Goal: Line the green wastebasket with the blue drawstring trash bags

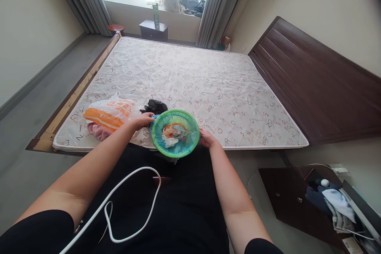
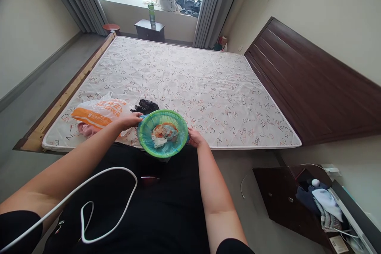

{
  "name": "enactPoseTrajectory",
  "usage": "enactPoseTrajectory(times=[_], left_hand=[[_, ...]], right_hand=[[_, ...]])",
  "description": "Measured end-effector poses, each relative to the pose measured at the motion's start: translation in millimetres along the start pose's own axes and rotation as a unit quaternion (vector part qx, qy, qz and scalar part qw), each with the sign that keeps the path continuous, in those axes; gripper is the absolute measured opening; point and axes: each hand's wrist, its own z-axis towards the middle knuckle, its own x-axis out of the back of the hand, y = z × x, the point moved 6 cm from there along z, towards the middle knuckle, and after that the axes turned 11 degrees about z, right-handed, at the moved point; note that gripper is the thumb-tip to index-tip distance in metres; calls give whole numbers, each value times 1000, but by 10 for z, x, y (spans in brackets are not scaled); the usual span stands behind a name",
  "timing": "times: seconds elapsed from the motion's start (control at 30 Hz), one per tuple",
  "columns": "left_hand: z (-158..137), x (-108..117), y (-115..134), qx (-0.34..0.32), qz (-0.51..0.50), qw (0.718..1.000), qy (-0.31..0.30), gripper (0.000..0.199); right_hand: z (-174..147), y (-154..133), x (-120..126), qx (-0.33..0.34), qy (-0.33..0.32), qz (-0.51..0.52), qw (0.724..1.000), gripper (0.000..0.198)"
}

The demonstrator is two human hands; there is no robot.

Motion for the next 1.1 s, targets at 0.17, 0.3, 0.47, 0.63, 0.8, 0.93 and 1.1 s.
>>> enactPoseTrajectory(times=[0.17,0.3,0.47,0.63,0.8,0.93,1.1], left_hand=[[24,44,95,-37,-18,995,87,21],[70,27,126,-35,-46,994,98,27],[49,-9,239,-101,73,978,166,33],[-20,-218,350,-231,233,919,219,13],[27,-386,272,-250,226,927,166,38],[40,-459,315,-264,236,928,115,41],[-66,-683,361,-263,183,947,4,41]], right_hand=[[125,-75,-75,-23,-7,12,1000,25],[251,-176,-174,26,23,36,999,25],[337,-223,-283,89,63,-28,994,39],[296,-330,-210,174,176,-123,961,41],[150,-462,-260,263,274,-342,859,18],[125,-463,-342,291,249,-373,845,15],[91,-466,-382,303,247,-397,830,24]])
